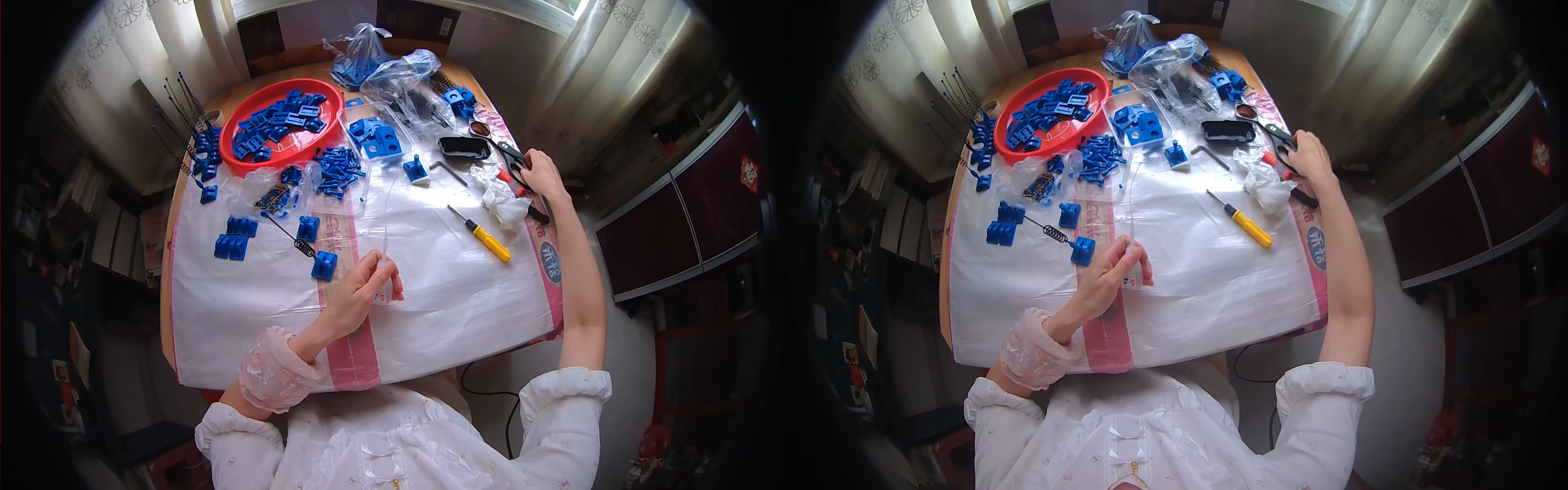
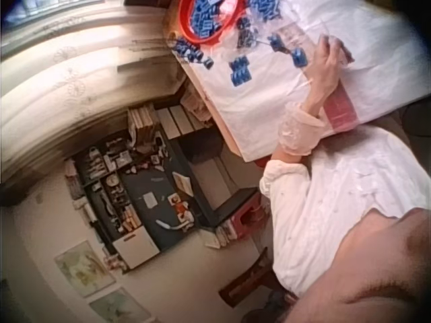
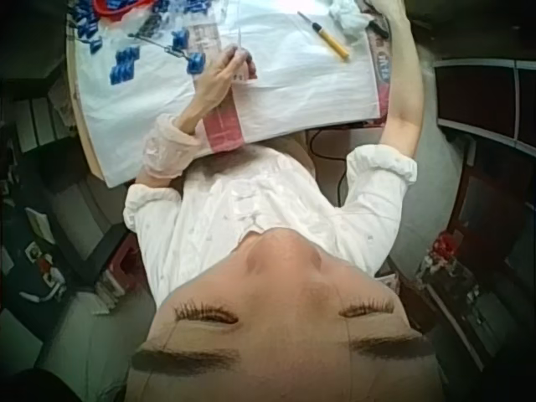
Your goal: Assembling small blue plastic components using glue, a metal spring, and scissors.
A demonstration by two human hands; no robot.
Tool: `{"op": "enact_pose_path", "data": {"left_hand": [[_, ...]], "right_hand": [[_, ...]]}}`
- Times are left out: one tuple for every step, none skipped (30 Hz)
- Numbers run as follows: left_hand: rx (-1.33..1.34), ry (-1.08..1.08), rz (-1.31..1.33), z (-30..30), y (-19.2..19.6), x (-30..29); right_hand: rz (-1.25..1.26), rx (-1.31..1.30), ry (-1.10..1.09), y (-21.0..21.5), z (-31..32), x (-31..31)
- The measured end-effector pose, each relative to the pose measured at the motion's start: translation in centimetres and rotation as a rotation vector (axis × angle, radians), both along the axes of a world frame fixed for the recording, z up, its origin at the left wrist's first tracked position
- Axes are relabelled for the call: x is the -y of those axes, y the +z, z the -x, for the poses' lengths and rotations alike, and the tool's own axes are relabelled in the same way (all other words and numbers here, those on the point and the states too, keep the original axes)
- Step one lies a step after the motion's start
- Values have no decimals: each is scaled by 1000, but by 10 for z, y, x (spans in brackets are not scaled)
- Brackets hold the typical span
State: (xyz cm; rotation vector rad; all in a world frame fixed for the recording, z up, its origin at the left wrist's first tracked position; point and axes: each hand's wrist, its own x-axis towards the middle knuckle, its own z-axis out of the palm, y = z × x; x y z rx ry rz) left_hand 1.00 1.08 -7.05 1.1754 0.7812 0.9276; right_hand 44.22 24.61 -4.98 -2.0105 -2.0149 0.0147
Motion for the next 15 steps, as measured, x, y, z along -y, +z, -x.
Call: {"op": "enact_pose_path", "data": {"left_hand": [[-30, -2, -23, 0, 1, 1], [-58, -7, -47, 0, 3, 1], [-95, -5, -65, 2, 4, 2], [-84, 1, -66, 4, 0, 1], [-102, 7, -66, 6, 0, 2], [-112, 9, -68, 5, 2, 2], [-122, 10, -72, 6, 3, 2], [-120, 13, -81, 7, 1, 2], [-125, 20, -86, 8, 1, 4], [-129, 28, -89, 8, 1, 5], [-133, 35, -92, 9, 2, 6], [-140, 22, -110, 6, 5, 5], [-145, 10, -126, 3, 8, 4], [-159, 12, -140, 4, 9, 4], [-169, 9, -137, 5, 8, 3]], "right_hand": [[39, 12, -48, -4, 1, -5], [78, 27, -99, -7, -1, -8], [115, 0, -115, -7, 4, -11], [152, 26, -116, -3, 8, -14], [189, 52, -119, 1, 12, -17], [204, 72, -114, 9, 14, -16], [184, 87, -81, 11, 12, -18], [214, 111, -97, 15, 12, -19], [242, 138, -112, 25, 14, -18], [196, 120, -122, 32, 14, -14], [169, 110, -110, 37, 8, -12], [104, 105, -116, 39, -15, -6], [39, 102, -120, 38, -38, -1], [24, 95, -142, 41, -46, 5], [9, 88, -161, 44, -49, 16]]}}
